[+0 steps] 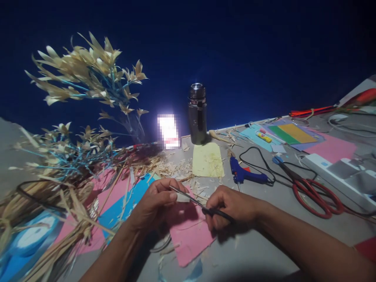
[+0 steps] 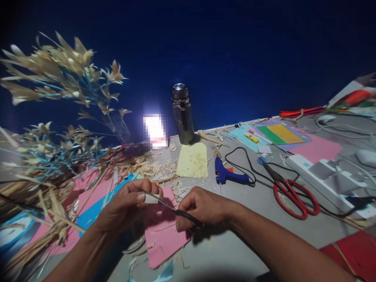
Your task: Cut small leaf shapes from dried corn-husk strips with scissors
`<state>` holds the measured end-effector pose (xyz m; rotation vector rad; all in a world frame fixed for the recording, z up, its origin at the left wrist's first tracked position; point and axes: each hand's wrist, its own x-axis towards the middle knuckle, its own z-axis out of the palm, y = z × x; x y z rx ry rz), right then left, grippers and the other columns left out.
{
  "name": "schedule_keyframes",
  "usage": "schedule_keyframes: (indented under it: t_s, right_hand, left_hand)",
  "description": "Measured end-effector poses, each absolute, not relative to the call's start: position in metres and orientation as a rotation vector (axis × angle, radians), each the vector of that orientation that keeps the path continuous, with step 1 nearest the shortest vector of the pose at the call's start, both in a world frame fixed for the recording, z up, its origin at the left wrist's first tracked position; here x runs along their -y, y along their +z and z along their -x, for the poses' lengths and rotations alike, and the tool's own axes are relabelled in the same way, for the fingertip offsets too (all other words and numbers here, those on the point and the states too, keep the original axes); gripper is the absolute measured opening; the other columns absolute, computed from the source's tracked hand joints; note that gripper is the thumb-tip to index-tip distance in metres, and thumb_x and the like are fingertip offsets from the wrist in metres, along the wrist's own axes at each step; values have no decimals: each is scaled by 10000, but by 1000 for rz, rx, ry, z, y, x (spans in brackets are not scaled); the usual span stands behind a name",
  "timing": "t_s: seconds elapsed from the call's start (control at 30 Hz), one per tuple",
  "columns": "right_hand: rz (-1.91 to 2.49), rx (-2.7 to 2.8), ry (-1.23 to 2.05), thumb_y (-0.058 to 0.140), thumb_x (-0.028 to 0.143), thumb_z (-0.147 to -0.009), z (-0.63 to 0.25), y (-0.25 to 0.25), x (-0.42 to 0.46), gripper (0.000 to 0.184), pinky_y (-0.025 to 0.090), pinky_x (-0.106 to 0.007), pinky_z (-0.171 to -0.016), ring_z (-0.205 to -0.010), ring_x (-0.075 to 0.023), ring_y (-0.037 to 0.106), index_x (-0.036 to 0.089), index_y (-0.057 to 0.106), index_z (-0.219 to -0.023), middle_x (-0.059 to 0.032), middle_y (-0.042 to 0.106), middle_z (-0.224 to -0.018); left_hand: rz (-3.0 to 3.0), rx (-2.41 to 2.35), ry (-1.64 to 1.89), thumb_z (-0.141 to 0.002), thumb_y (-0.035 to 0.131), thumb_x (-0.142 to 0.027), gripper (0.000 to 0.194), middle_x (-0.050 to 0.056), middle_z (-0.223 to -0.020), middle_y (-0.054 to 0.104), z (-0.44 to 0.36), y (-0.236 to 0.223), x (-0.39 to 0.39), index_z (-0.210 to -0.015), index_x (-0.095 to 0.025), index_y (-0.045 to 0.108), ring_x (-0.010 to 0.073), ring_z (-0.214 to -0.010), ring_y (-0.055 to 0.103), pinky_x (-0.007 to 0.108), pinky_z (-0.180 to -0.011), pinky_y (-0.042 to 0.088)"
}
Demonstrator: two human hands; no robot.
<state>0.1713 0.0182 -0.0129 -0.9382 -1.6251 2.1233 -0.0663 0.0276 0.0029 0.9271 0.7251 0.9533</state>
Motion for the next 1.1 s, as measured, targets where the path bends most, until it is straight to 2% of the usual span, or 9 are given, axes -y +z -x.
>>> schedule_keyframes:
  t_s: [0.17,0.37,0.47,0.57,0.63,0.7,0.9,1.0,1.1]
  right_hand:
    - [979,1594,2131,829,319,-671,-170,-15,-17,230,367,-153,-396,-447,-83,527,114,727,-656,-3,611,-517]
    - [1006,1523,2129,856,312,-648,-167,-24,-16,248,330,-143,-376,-410,-61,484,110,715,-618,11,589,-484]
    - [1013,1348,2116,862,335,-652,-162,-31,-15,291,338,-157,-366,-395,-69,480,112,679,-609,7,585,-483]
    - [1009,1055,2011,882,322,-629,-155,-32,-14,309,410,-193,-408,-465,-98,532,146,687,-793,18,625,-614]
    - [979,933,1878,898,276,-600,-151,-29,-13,400,455,-205,-482,-573,-106,578,177,682,-920,10,668,-772]
    - [934,909,1757,905,250,-581,-149,-24,-13,435,469,-210,-562,-659,-110,598,173,674,-941,-4,685,-861]
    - [925,927,1635,891,257,-577,-149,-19,-14,374,378,-213,-546,-556,-79,480,152,644,-837,52,587,-663]
    - [933,972,1653,865,244,-607,-151,-20,-13,327,386,-217,-546,-555,-84,491,151,640,-825,47,588,-660]
    - [960,994,1732,837,222,-640,-153,-21,-13,293,408,-224,-537,-559,-99,519,152,648,-852,33,604,-679]
  left_hand:
    - [-956,-679,910,-640,786,-196,109,41,-643,643,69,3,-29,-609,-157,690,173,-643,581,280,-629,455]
    - [-956,-709,884,-607,826,-205,156,51,-648,667,70,8,-31,-581,-146,684,168,-633,585,271,-614,461]
    - [-898,-812,967,-607,870,-222,198,20,-619,645,65,8,-30,-594,-142,689,130,-592,568,241,-600,465]
    - [-767,-870,1080,-648,887,-271,235,-36,-514,554,53,4,-23,-631,-155,684,101,-537,538,215,-588,468]
    - [-704,-872,1068,-675,878,-293,257,-27,-523,570,44,-1,-17,-634,-160,661,117,-535,551,238,-579,484]
    - [-671,-877,1055,-683,872,-287,269,-7,-559,604,34,-7,-11,-628,-162,640,136,-550,568,259,-564,487]
    - [-637,-851,979,-682,869,-259,219,-6,-550,592,20,-14,-1,-680,-154,677,122,-539,537,250,-563,459]
    - [-656,-854,940,-681,864,-252,199,-10,-574,592,23,-14,0,-724,-156,696,115,-561,528,256,-601,470]
    - [-778,-903,899,-695,855,-265,193,21,-650,637,28,-17,-2,-718,-151,701,150,-645,579,283,-645,490]
